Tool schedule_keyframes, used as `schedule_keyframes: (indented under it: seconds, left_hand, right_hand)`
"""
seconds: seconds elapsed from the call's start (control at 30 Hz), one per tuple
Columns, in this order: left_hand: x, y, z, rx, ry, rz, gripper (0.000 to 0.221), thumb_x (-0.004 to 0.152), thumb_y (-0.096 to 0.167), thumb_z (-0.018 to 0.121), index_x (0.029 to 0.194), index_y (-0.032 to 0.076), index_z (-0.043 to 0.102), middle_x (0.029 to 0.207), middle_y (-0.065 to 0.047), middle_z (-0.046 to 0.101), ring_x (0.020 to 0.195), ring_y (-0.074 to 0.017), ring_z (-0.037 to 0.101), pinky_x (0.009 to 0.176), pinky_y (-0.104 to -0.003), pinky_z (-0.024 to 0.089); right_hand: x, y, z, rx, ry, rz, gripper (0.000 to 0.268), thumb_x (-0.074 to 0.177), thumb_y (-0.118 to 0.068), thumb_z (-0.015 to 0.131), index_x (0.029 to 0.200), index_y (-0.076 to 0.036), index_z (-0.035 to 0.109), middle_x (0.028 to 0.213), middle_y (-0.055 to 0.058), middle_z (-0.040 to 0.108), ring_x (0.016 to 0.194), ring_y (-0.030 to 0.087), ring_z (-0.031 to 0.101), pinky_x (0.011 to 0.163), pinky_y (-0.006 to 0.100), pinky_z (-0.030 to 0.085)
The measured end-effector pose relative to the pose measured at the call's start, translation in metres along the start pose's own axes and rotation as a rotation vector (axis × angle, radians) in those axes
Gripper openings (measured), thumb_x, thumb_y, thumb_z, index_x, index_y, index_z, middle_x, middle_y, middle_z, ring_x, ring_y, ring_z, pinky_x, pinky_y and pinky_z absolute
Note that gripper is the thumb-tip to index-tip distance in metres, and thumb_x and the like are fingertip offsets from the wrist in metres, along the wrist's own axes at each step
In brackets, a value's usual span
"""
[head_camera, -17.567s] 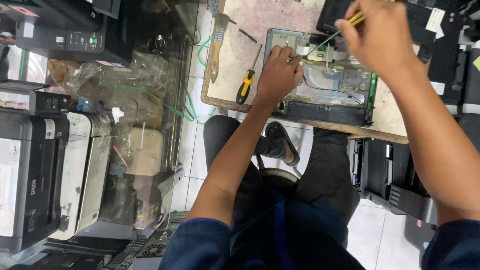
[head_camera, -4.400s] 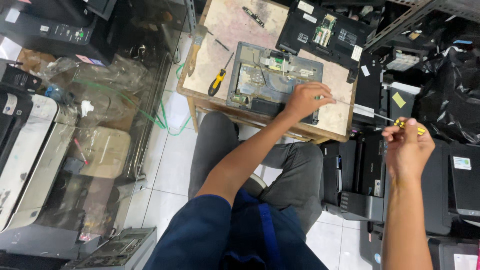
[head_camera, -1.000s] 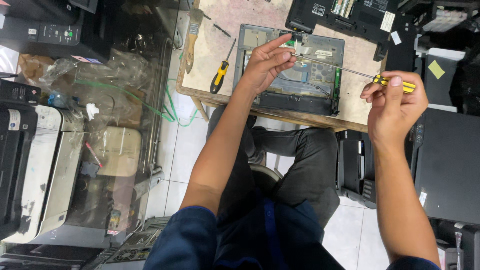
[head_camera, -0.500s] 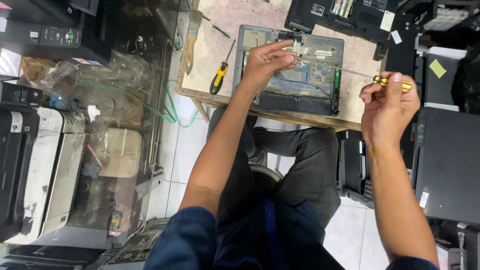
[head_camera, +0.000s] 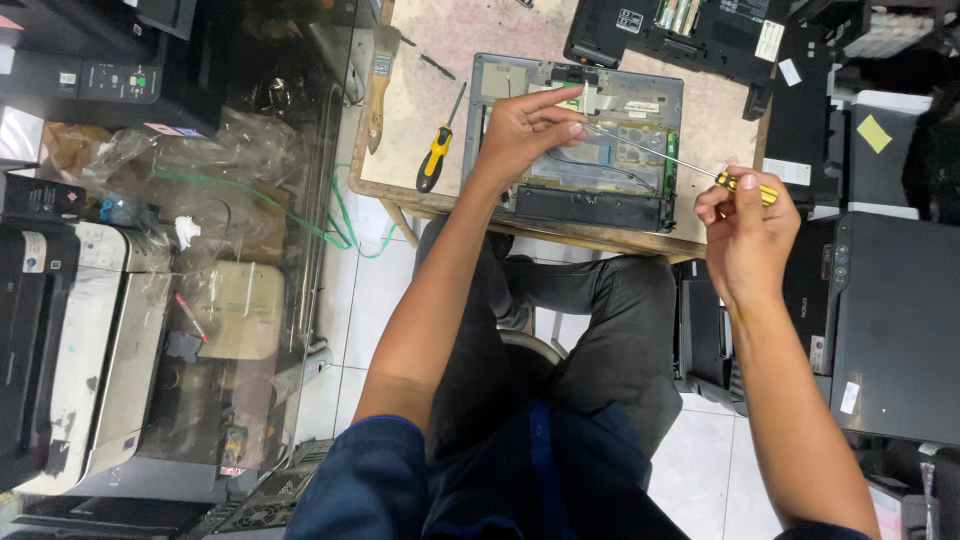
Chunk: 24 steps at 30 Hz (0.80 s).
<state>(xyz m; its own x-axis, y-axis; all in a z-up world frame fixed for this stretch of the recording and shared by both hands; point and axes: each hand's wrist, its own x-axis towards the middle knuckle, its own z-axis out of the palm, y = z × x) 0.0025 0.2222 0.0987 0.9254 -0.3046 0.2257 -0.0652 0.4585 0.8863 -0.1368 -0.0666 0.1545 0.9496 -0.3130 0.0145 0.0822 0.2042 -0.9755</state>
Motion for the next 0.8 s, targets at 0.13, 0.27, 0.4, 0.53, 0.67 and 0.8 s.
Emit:
schedule_keyframes:
  seconds: [0.13,0.27,0.4,0.53,0.67,0.8]
  left_hand:
    - [-0.001,-0.002,0.001,-0.023,-0.038,-0.027,0.051,0.096,0.002,0.084,0.143,0.001,0.065,0.111,-0.022,0.083,0.097,-0.0304,0.085,0.088,-0.040,0.076]
    - [-0.002,-0.003,0.006,0.018,-0.036,-0.053,0.065,0.091,0.005,0.090,0.149,0.004,0.060,0.110,-0.018,0.084,0.091,-0.0264,0.085,0.082,-0.037,0.077]
    - [0.002,-0.013,0.004,0.007,-0.040,-0.029,0.071,0.091,0.004,0.091,0.153,0.007,0.056,0.116,-0.018,0.084,0.092,-0.0245,0.086,0.083,-0.036,0.078]
    - [0.003,-0.020,-0.004,0.092,-0.010,-0.086,0.083,0.086,0.011,0.097,0.157,0.015,0.052,0.141,-0.028,0.074,0.080,-0.0178,0.087,0.071,-0.030,0.076]
    - [0.007,-0.053,-0.020,0.893,0.072,0.183,0.059,0.096,0.026,0.088,0.149,0.019,0.063,0.142,-0.007,0.073,0.099,-0.0170,0.072,0.093,-0.039,0.068]
    - [0.004,-0.053,-0.012,1.563,-0.110,0.100,0.053,0.108,0.049,0.064,0.152,0.021,0.064,0.169,-0.011,0.039,0.157,-0.0397,0.029,0.117,-0.065,0.042]
  right_hand:
    - [-0.001,0.018,-0.006,0.106,0.061,0.067,0.024,0.111,-0.031,0.070,0.120,-0.009,0.067,0.084,0.011,0.070,0.075,0.018,0.065,0.071,0.024,0.049]
    - [0.000,0.024,-0.010,0.152,0.073,0.083,0.026,0.108,-0.032,0.073,0.118,-0.009,0.067,0.083,0.012,0.070,0.074,0.019,0.065,0.071,0.025,0.049]
    - [0.004,0.019,-0.008,0.162,0.085,0.094,0.025,0.107,-0.032,0.074,0.117,-0.009,0.068,0.084,0.012,0.071,0.073,0.018,0.065,0.071,0.025,0.051]
    - [0.013,0.018,-0.009,0.157,0.089,0.086,0.022,0.108,-0.030,0.073,0.116,-0.010,0.069,0.084,0.011,0.071,0.073,0.018,0.065,0.070,0.025,0.050]
    - [0.043,0.020,-0.011,-0.027,0.062,-0.031,0.026,0.112,-0.035,0.069,0.117,-0.010,0.065,0.084,0.013,0.070,0.071,0.017,0.065,0.068,0.025,0.049]
    - [0.086,0.007,0.004,-0.496,-0.020,-0.317,0.031,0.126,-0.033,0.059,0.117,-0.003,0.060,0.087,0.018,0.071,0.070,0.020,0.066,0.063,0.031,0.049]
